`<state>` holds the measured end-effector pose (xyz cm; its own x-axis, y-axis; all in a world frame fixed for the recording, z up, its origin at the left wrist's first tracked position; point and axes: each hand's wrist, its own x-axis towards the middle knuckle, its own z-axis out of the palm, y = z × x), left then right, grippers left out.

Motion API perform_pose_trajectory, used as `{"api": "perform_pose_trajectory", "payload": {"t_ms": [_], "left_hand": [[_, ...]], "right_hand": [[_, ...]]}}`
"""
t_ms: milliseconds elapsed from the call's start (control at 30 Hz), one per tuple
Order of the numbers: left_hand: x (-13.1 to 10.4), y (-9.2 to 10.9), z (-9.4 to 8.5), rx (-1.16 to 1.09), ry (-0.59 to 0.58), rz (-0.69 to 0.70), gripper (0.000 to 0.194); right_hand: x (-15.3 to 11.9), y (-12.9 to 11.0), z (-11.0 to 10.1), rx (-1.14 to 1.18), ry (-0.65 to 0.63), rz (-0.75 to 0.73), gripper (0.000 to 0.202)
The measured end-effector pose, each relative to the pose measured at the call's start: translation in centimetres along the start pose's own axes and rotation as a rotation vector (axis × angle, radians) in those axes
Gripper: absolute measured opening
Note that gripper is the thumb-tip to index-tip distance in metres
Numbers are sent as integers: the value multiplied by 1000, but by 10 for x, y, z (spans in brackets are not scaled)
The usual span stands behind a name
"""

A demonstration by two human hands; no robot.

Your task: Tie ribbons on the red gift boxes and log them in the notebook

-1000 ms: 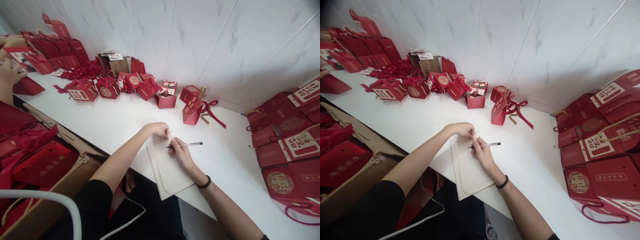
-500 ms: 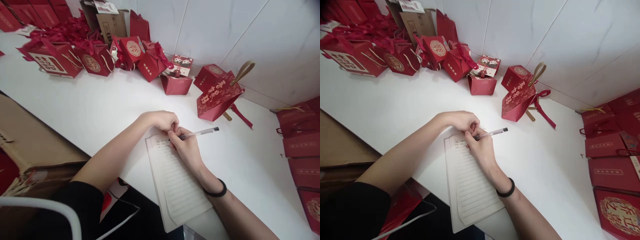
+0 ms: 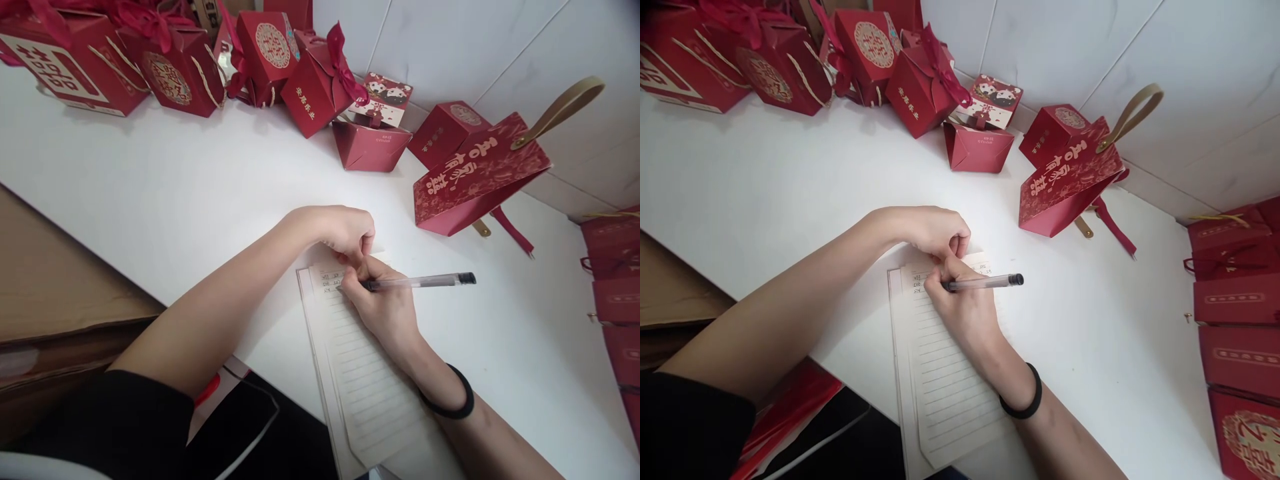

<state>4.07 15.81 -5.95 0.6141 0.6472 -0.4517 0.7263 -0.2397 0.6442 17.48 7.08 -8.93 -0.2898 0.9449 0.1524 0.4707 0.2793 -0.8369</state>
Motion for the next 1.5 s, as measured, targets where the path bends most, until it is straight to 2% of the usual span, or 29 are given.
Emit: {"api": "perform_pose_trajectory", "payload": {"t_ms": [233,333,533,900,1067,1500], "left_hand": [[0,-1,0,-14,-4,9,22],[-1,-1,0,-16,1,18,20],[-1,0,0,-26,0,2,22],[2,-4,1,-60,-4,16,20],[0,-3,1,-73,17,6,23],[0,-3,1,-67,9,25,21]], "right_hand": [[1,0,-1,25,-15,-3,26],[1,-1,-2,37,20,28,28],[0,0,-1,-32,21,-53,26],[0,-2,-2,2,-3,-49,26],[-1,-3,-2,20,96,17,31],[0,0,-2,-33,55,-12,30]]}}
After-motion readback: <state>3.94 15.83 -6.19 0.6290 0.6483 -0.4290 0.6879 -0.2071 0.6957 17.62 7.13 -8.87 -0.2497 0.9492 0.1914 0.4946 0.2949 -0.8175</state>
